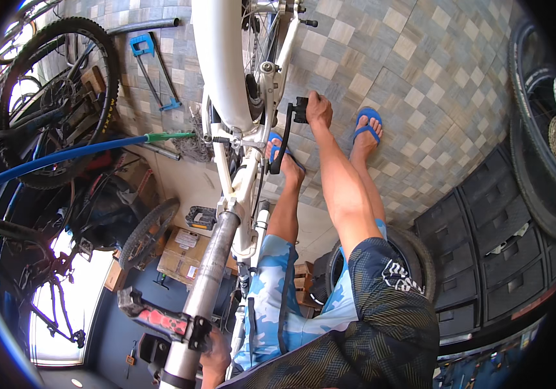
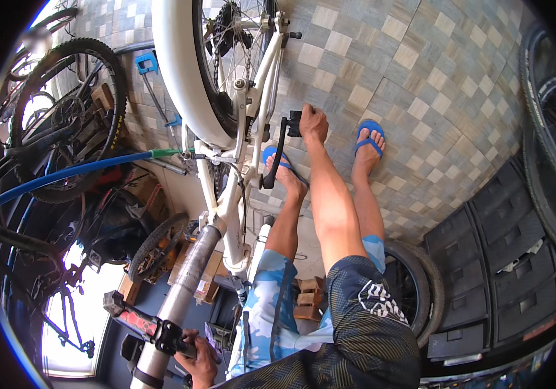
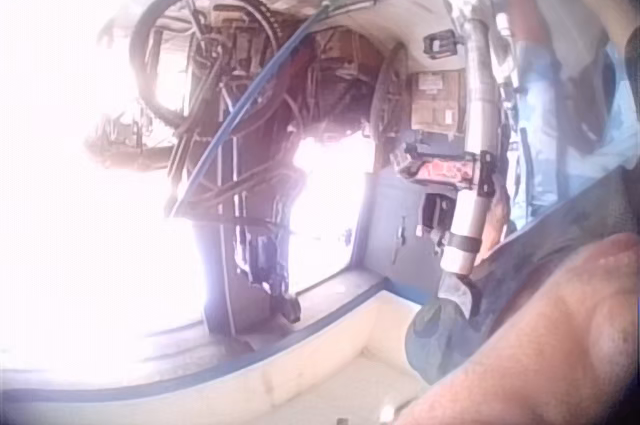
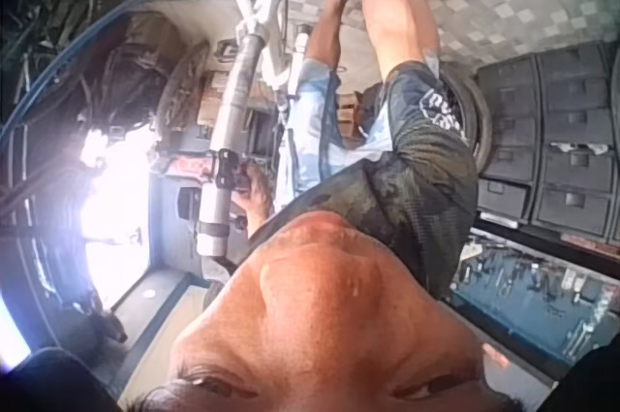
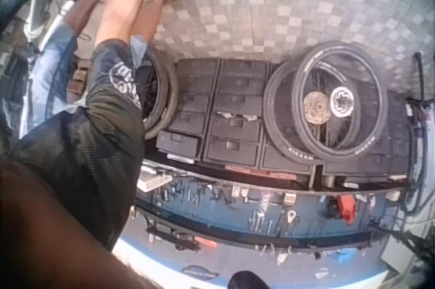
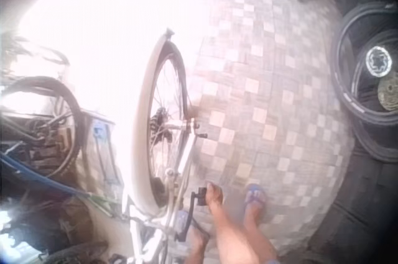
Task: The person assembles a white bicycle in a workshop. They attach the handlebars, install a front basket, and mount a camera on the handlebar stem using a tool. The person adjusts components and secures parts throughout the process.
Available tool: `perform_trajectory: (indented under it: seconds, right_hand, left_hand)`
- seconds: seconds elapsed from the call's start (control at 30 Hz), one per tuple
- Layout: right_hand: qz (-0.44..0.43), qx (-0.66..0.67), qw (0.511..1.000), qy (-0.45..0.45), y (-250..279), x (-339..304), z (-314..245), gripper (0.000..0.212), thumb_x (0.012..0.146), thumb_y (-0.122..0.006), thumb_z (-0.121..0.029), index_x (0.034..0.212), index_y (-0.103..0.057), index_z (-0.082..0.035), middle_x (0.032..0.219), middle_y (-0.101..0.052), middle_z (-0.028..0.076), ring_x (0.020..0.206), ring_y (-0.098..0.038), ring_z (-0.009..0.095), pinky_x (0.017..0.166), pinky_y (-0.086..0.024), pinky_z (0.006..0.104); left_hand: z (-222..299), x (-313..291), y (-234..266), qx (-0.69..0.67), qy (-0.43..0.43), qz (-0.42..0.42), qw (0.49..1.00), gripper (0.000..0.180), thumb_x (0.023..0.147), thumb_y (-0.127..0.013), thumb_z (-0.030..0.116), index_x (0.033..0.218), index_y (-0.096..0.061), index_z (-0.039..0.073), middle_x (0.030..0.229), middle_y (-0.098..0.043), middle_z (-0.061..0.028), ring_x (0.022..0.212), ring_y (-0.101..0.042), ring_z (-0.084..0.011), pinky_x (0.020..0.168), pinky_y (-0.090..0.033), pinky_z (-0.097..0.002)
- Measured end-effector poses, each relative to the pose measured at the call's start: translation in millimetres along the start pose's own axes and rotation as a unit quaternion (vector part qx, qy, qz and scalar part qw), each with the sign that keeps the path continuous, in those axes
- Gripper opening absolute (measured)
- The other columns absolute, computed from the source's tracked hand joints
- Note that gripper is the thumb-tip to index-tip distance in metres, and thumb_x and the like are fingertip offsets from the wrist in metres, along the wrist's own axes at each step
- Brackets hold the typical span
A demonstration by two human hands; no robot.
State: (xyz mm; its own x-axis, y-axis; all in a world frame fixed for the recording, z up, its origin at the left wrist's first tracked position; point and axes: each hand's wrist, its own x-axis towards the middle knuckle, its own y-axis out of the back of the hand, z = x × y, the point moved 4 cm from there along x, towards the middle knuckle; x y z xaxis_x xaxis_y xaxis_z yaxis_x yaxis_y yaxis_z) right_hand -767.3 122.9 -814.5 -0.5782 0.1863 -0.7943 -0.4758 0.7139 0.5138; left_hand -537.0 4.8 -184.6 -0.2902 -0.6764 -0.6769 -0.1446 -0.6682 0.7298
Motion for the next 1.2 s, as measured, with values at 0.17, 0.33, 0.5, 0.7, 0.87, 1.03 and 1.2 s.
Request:
perform_trajectory:
  seconds: [0.17,0.33,0.5,0.7,0.87,1.03,1.2]
  right_hand:
    - [-0.018,0.076,0.997,-0.016,4,-11,-1,0.066,0.094,-0.054,-0.059,0.106,-0.069,0.004,0.103,-0.071,0.029,0.100,-0.068,0.045,0.090,-0.052,0.0488]
    - [-0.316,0.264,0.910,0.041,31,-19,7,0.064,0.083,-0.083,-0.044,0.121,-0.062,0.003,0.100,-0.073,0.015,0.091,-0.070,0.028,0.083,-0.055,0.0375]
    - [-0.189,0.079,0.960,0.189,48,-11,-3,0.070,0.067,-0.095,-0.025,0.122,-0.058,0.001,0.105,-0.071,0.015,0.091,-0.069,0.030,0.081,-0.055,0.0405]
    - [-0.141,-0.081,0.959,0.230,58,-31,-28,0.073,0.062,-0.096,-0.025,0.119,-0.058,-0.001,0.107,-0.069,0.023,0.101,-0.067,0.042,0.085,-0.053,0.0476]
    - [-0.086,0.027,0.966,0.242,68,-32,-11,0.071,0.067,-0.093,-0.033,0.122,-0.061,-0.002,0.108,-0.071,0.023,0.102,-0.069,0.037,0.088,-0.054,0.0451]
    - [-0.186,0.148,0.968,0.087,68,-29,15,0.061,0.082,-0.082,-0.037,0.125,-0.063,0.002,0.100,-0.073,0.020,0.087,-0.072,0.026,0.074,-0.058,0.0377]
    - [-0.187,0.142,0.971,0.052,57,-17,32,0.052,0.091,-0.073,-0.039,0.126,-0.065,0.000,0.093,-0.073,0.017,0.076,-0.070,0.021,0.062,-0.058,0.0326]
  left_hand:
    - [10,12,-3,-0.197,0.083,0.094,0.972,0.012,0.102,-0.054,0.004,0.111,-0.050,-0.002,0.058,-0.050,-0.0005,0.040,-0.043,-0.0058,0.038,-0.032,-0.0222]
    - [2,9,-4,-0.181,0.059,0.087,0.978,0.013,0.101,-0.055,0.005,0.111,-0.051,-0.002,0.058,-0.049,-0.0001,0.040,-0.043,-0.0060,0.038,-0.033,-0.0219]
    - [1,9,-5,-0.193,0.048,0.080,0.977,0.012,0.101,-0.056,0.005,0.110,-0.051,-0.001,0.059,-0.050,-0.0001,0.041,-0.044,-0.0060,0.039,-0.033,-0.0216]
    - [19,22,-4,-0.210,0.068,0.108,0.969,0.010,0.100,-0.054,0.003,0.108,-0.050,-0.001,0.061,-0.050,0.0005,0.043,-0.044,-0.0050,0.041,-0.033,-0.0207]
    - [17,24,1,-0.212,0.070,0.089,0.971,0.011,0.100,-0.053,0.001,0.110,-0.051,-0.001,0.061,-0.049,0.0013,0.044,-0.044,-0.0044,0.041,-0.034,-0.0209]
    - [8,20,-5,-0.205,0.024,0.085,0.975,0.012,0.099,-0.053,-0.001,0.111,-0.052,-0.001,0.067,-0.052,-0.0009,0.045,-0.044,-0.0044,0.040,-0.034,-0.0211]
    - [19,20,-7,-0.244,0.035,0.076,0.966,0.012,0.098,-0.054,-0.002,0.110,-0.053,-0.001,0.068,-0.052,-0.0010,0.045,-0.045,-0.0042,0.040,-0.034,-0.0209]
